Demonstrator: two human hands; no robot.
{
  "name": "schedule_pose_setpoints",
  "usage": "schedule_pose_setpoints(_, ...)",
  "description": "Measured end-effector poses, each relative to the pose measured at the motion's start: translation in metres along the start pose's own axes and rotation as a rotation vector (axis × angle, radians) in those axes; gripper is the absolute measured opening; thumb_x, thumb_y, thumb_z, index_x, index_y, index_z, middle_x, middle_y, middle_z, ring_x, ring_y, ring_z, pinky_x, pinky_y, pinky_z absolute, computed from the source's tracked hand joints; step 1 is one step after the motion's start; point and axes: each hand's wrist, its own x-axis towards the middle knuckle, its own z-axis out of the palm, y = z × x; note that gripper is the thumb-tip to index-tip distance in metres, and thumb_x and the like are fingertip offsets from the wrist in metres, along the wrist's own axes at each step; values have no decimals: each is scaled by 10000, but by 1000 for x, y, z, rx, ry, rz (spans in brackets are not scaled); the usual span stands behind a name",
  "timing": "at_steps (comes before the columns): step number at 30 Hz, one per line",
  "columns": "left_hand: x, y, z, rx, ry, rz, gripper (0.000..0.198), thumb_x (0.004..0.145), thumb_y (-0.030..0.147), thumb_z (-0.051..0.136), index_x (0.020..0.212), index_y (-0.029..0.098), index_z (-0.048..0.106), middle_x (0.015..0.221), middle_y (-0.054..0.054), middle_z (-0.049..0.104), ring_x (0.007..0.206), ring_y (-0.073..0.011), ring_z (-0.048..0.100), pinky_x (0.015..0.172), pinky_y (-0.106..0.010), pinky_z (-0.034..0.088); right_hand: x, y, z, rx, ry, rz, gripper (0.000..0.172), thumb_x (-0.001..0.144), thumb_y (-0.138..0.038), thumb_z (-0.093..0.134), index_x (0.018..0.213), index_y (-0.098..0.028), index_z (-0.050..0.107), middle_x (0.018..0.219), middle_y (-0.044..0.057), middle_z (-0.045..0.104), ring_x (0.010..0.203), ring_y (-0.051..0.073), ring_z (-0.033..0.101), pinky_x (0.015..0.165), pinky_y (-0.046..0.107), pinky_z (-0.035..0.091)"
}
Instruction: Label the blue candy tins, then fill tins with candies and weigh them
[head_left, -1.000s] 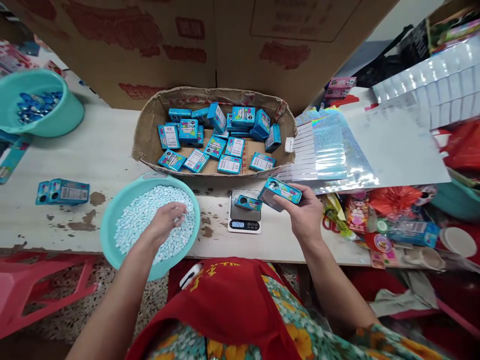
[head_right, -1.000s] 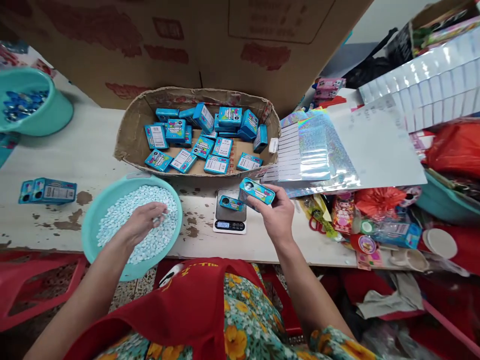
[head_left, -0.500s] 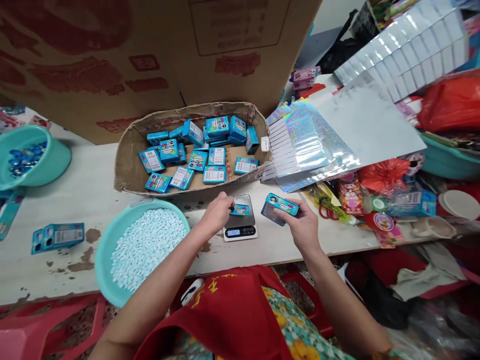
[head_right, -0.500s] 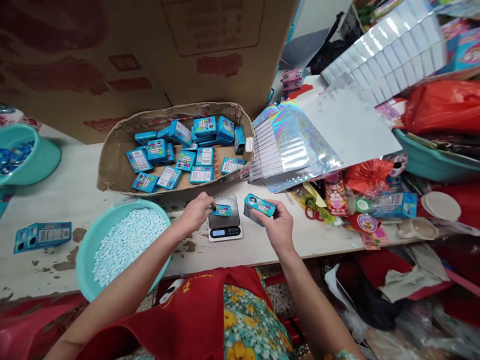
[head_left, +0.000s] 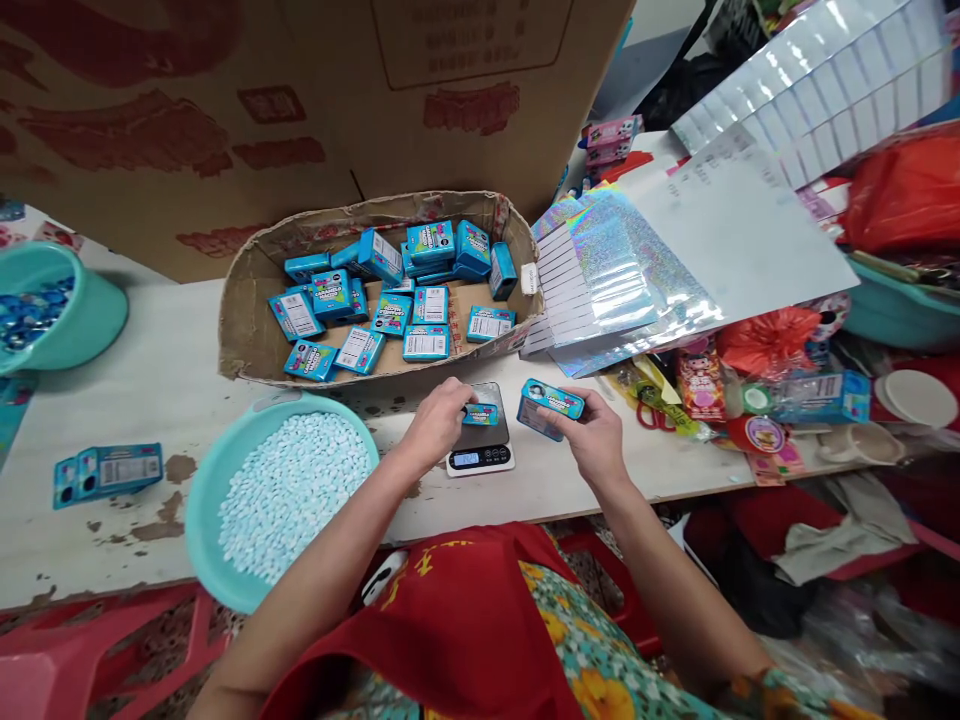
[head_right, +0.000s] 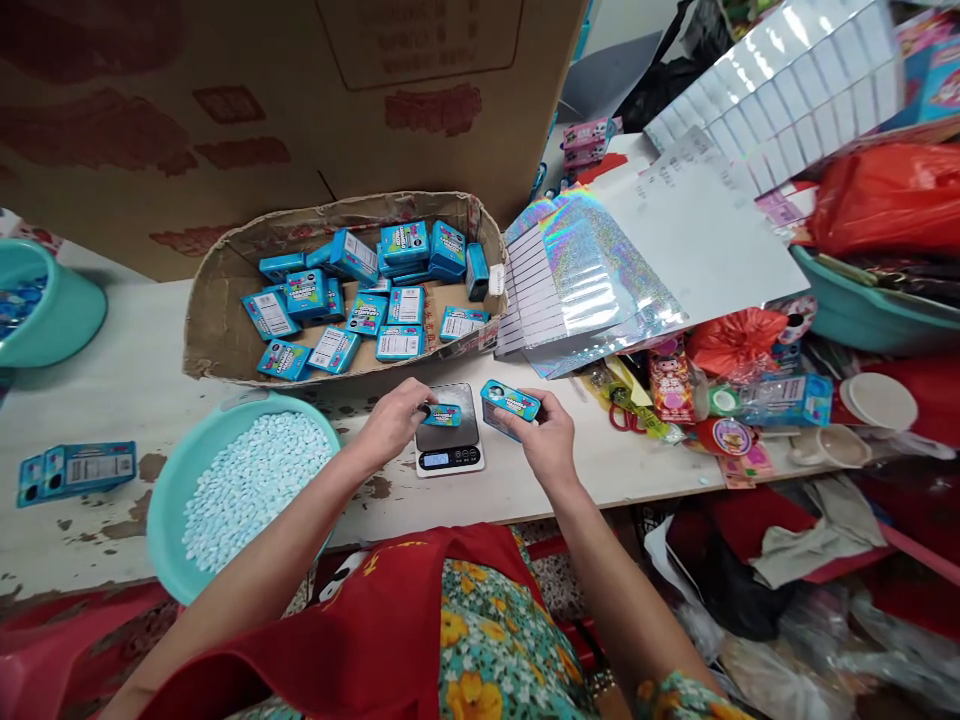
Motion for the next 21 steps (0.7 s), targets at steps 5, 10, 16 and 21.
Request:
schedule_pose_setpoints(5,-5,3,-1,90,25,71,332,760,27,382,973,194,573,1016,-54,512,926,-176,486,789,-297,412,-1,0,6,9,-7,1,456,558,-361,842,916,-177,629,804,14,642,710,167,575,656,288,476)
schedule_pose_setpoints(10,-6,3,4,176,33,125,318,766,23,374,938,190,583,996,-58,522,899,-177,470,760,-295,408,-2,-2,7,5,3,-5,469,540,-362,844,912,-175,628,796,14,644,711,171,579,656,290,478)
schedule_pose_setpoints(16,-7,-3,1,-95,187,36,246,784,74,410,863,192,612,886,-29,589,832,-141,550,750,-259,437,-4,0,1,2,18,-3,475,538,-370,845,915,-175,631,797,16,645,717,181,587,666,306,484)
schedule_pose_setpoints(21,-54,-27,-30,-319,449,-280,183,817,240,449,884,192,611,842,-7,638,714,-116,602,705,-234,488,-4,0,-4,-23,38,-38,467,542,-367,840,918,-176,638,832,22,650,744,189,595,694,320,484)
